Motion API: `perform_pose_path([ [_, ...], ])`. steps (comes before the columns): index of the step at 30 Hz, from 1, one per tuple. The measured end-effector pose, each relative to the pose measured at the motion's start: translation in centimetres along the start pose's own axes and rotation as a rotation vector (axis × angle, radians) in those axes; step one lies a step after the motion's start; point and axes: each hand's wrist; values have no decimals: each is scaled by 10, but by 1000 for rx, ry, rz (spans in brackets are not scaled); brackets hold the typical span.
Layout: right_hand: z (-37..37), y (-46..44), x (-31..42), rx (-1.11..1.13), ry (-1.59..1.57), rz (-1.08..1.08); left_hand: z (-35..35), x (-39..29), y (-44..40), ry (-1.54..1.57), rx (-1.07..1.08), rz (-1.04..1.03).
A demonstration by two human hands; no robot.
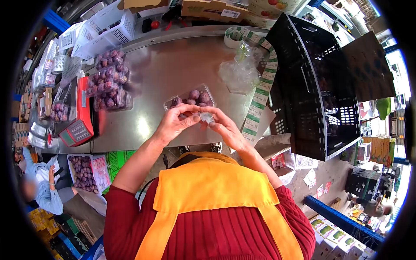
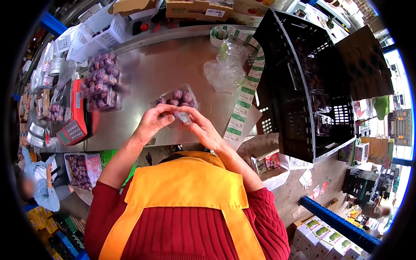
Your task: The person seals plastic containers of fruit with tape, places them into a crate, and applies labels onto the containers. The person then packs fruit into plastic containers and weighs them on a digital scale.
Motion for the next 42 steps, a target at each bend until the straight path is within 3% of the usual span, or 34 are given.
perform_pose_path([
  [2, -7, 8, 10, -58, 244, -66, -4, 16, -4, 7, -35, 60],
  [3, -11, 10, 1, -172, 507, 31, -6, 21, -4, -23, -65, 72],
  [6, -15, 13, -7, -243, 712, -54, -13, 40, 2, -113, -172, 35],
  [11, -23, 26, -22, -623, 692, -66, 13, 34, -17, 23, -255, 75],
  [13, -14, 33, -30, -676, 725, -98, 64, 19, -60, -218, -459, -126],
  [14, -12, 34, -39, -685, 768, -115, 88, 7, -82, -442, -446, -188],
  [18, -18, 7, -77, -771, 784, -231, 144, 75, -133, -576, -70, -147],
  [22, -20, -28, -107, -915, 937, -225, 131, 122, -142, -651, 168, 136],
  [24, -22, -41, -105, -939, 977, -244, 119, 124, -140, -1093, 372, -353],
  [27, -22, -47, -104, -969, 919, -268, 107, 104, -140, -1065, 354, -246],
  [30, -22, -49, -99, -955, 869, -325, 120, 103, -134, -934, 88, -283],
  [31, -21, -51, -97, -950, 849, -353, 130, 100, -133, -564, 79, -59],
  [33, -21, -52, -97, -934, 853, -359, 134, 105, -103, -259, 357, 79],
  [34, -20, -52, -98, -924, 861, -360, 125, 104, -78, -571, 371, 33],
  [36, -16, -54, -107, -926, 843, -278, 108, 80, -62, -337, 407, 110],
  [41, -8, -42, -87, -863, 739, -104, 71, 61, -34, -85, 172, 1],
  [42, -4, -38, -71, -810, 753, -101, 69, 54, -31, 69, 145, 59],
])
Point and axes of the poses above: each hand's wrist, its own y-axis away from the middle knuckle, its own z-axis out of the back of the hand, x = y × z, and after that the axes turned 10 degrees about -z, right-handed
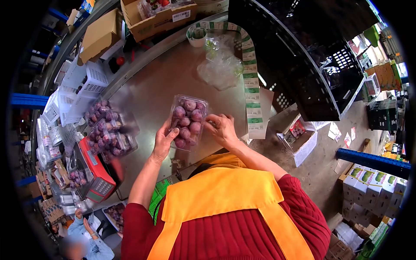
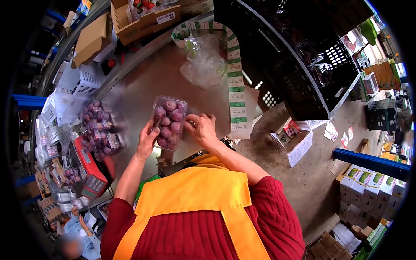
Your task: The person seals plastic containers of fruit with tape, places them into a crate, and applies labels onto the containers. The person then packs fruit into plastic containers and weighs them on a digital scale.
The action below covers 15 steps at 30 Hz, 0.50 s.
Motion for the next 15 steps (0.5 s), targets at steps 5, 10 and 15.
perform_pose_path([
  [5, 74, 4, 34, 227, -328, 61, -21, -18, 36, 833, -306, 212],
  [10, 85, 5, 10, 399, -592, -3, -90, -70, 41, 951, -129, 88],
  [15, 80, -21, 44, 673, -906, 269, -112, -77, 40, 1083, 130, 313],
])
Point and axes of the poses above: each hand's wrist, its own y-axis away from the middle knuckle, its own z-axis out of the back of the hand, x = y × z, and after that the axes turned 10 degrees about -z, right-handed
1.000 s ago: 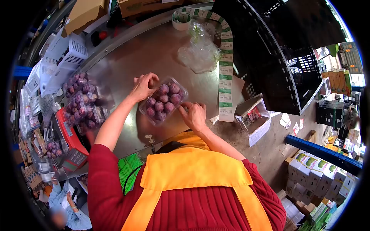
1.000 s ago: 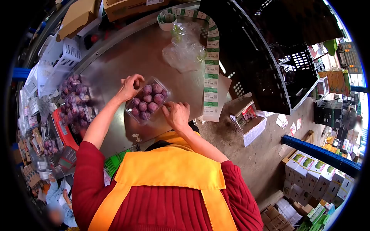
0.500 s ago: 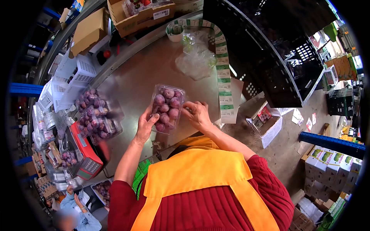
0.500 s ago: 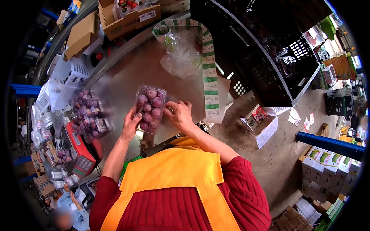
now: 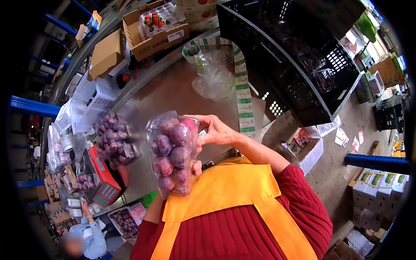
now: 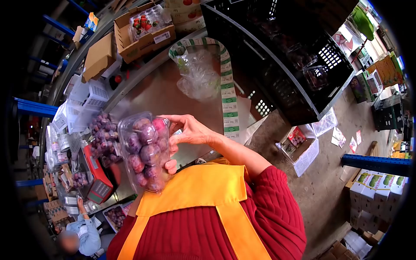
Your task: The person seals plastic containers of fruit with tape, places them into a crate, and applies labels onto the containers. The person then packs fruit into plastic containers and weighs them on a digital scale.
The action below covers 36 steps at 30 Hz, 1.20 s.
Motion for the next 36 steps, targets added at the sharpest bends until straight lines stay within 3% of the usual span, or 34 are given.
perform_pose_path([
  [4, 10, -3, 19, 260, 9, -41, 0, 9, 4, -154, 10, 14],
  [5, 8, 1, 24, 220, -12, -82, 0, 12, 3, -169, 11, 15],
  [6, 6, 5, 29, 181, -31, -123, -5, 10, 13, -305, -147, -54],
  [8, 7, 9, 29, 106, 30, -178, -1, -6, 26, -547, -260, -239],
  [9, 6, 10, 26, 58, 52, -208, 5, -16, 27, -659, -212, -351],
  [10, 4, 11, 22, 6, 77, -236, -10, -19, 25, -478, -329, -440],
  [11, 1, 14, 18, -45, 101, -268, -25, -15, 23, -561, -196, -525],
  [13, -9, 17, 21, -147, 204, -250, -30, -15, 20, -1028, -206, -528],
  [14, -12, 17, 21, -181, 272, -222, -45, -13, 14, -1058, -322, -465],
  [16, -11, 22, 26, -219, 504, -219, -27, -18, 17, -953, -324, -402],
  [19, 1, 38, 54, -112, 363, -369, -10, -19, 18, -846, -306, -321],
  [20, 6, 40, 53, -65, 517, -204, -8, -19, 17, -834, -290, -307],
  [23, 20, 36, 36, 31, 597, 71, -18, -17, 11, -860, -241, -280],
  [27, 20, 47, 46, -105, 792, 78, -33, -18, 9, -914, -182, -224],
  [31, 20, 52, 49, 136, 456, -11, -38, -10, 13, -950, -193, -280],
  [33, 19, 53, 50, 149, 336, -101, -45, -7, 13, -977, -175, -316],
  [36, 6, 56, 48, 39, 429, -76, -54, -3, 16, -992, -198, -318],
])
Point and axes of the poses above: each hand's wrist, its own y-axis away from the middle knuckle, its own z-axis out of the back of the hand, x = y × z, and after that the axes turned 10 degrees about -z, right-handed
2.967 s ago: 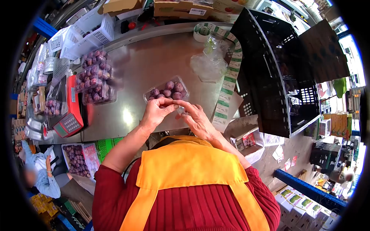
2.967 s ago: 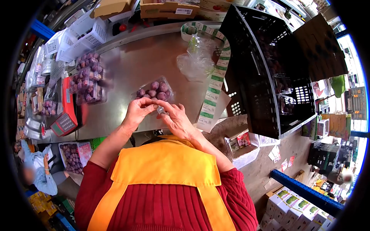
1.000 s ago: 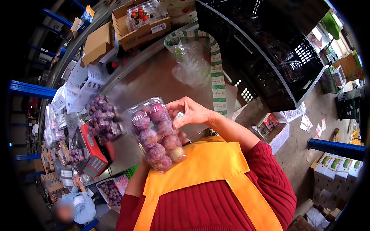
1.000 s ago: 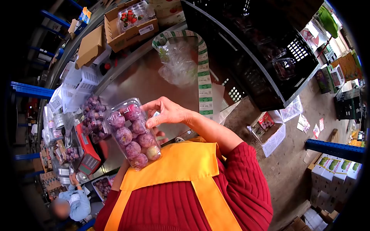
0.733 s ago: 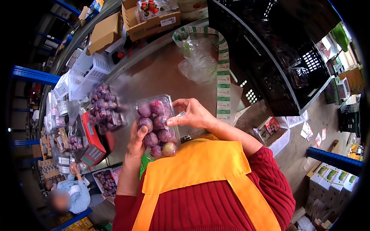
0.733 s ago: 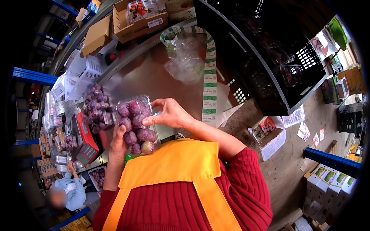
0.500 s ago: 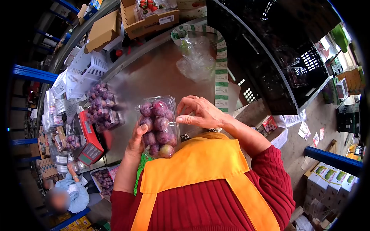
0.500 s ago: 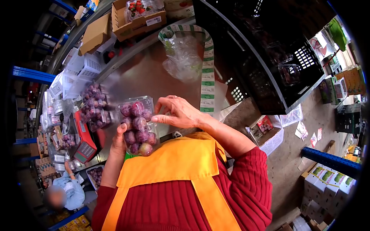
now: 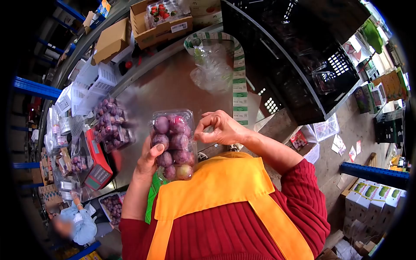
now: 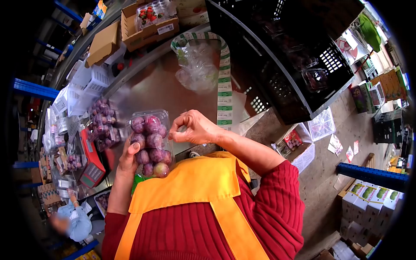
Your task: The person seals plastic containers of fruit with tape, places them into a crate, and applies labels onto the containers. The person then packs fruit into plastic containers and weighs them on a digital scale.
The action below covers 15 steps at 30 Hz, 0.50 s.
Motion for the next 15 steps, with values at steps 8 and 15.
perform_pose_path([
  [8, -35, -9, -49, -598, -288, -400, -13, 8, 20, 14, -82, -237],
  [15, -56, -21, -11, -754, -636, 30, 17, 4, 0, 128, -80, -119],
])
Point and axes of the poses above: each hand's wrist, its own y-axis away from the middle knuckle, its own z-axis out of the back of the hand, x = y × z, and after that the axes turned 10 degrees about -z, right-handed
